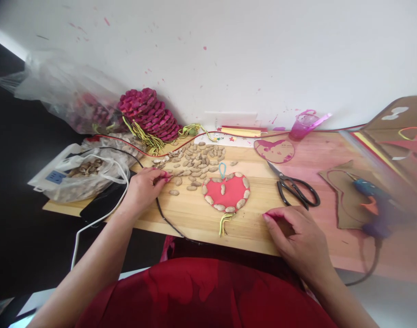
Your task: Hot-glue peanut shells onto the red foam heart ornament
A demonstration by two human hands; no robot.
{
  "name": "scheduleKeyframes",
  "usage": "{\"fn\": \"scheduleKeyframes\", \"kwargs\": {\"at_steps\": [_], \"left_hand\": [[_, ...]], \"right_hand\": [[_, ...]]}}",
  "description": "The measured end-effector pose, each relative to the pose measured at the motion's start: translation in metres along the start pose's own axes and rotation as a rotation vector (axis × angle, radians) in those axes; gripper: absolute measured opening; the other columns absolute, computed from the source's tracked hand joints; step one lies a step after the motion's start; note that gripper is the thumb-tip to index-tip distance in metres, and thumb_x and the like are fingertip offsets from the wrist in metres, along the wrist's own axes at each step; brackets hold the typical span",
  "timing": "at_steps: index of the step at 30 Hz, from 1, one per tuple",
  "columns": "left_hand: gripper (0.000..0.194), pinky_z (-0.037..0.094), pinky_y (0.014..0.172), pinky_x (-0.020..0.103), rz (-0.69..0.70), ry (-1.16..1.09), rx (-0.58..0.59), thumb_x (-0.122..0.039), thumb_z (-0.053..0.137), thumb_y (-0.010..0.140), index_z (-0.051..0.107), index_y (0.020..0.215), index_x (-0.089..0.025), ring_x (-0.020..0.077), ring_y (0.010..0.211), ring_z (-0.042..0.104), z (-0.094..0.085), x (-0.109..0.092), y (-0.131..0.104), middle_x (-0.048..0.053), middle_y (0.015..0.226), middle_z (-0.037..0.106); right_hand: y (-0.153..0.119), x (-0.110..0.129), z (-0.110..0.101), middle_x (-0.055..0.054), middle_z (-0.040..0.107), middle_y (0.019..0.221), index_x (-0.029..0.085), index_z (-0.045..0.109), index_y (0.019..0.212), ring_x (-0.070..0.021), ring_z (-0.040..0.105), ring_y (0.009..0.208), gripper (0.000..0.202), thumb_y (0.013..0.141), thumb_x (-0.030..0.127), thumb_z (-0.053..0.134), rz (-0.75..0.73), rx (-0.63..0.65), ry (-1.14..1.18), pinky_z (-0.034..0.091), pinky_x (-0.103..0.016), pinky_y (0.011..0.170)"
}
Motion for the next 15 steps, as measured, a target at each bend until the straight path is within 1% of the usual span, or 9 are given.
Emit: {"fn": "scheduleKeyframes", "kwargs": {"at_steps": [4,7,12,15], "left_hand": [[0.018,0.054,0.098,0.040,-0.076,-0.068,-0.016,-0.023,0.059,0.090,0.077,0.094,-0.022,0.0250,0.093,0.072,-0.0030,0.0012,-0.0018,0.006,0.097,0.080],[0.021,0.054,0.098,0.037,-0.127,-0.131,-0.001,-0.027,0.058,0.090,0.078,0.097,-0.024,0.0235,0.096,0.073,-0.0034,0.0029,-0.0010,0.004,0.101,0.081],[0.023,0.054,0.097,0.039,-0.116,-0.071,0.049,-0.028,0.057,0.090,0.079,0.094,-0.023,0.0263,0.097,0.072,-0.0024,0.0033,0.0020,0.006,0.099,0.081],[0.024,0.054,0.095,0.042,-0.089,-0.016,0.019,-0.028,0.057,0.089,0.079,0.093,-0.020,0.0285,0.098,0.070,-0.0038,0.0046,0.0017,0.009,0.096,0.080]], "right_hand": [[0.0002,-0.0001,-0.0005,-0.005,0.074,0.086,0.023,0.070,0.090,-0.0233,0.068,0.080,0.016,0.094,0.038,0.064,0.015,0.012,-0.001,0.051,-0.036,0.074],[0.0006,0.0000,-0.0005,-0.005,0.074,0.086,0.023,0.070,0.091,-0.0231,0.068,0.080,0.015,0.094,0.037,0.065,0.004,0.007,-0.004,0.051,-0.036,0.074],[0.0005,0.0007,-0.0008,-0.004,0.074,0.086,0.023,0.069,0.091,-0.0229,0.067,0.081,0.015,0.094,0.037,0.065,-0.010,0.003,-0.003,0.051,-0.036,0.075],[0.0008,0.0006,-0.0007,-0.004,0.073,0.086,0.023,0.069,0.091,-0.0224,0.067,0.080,0.015,0.094,0.037,0.065,-0.010,0.002,0.004,0.051,-0.035,0.075]]}}
Point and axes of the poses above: each hand's wrist, its own y-axis towards the middle knuckle, its own z-axis out of the palm, x = y × z, the point moved 3 cm from there along y, towards the middle knuckle
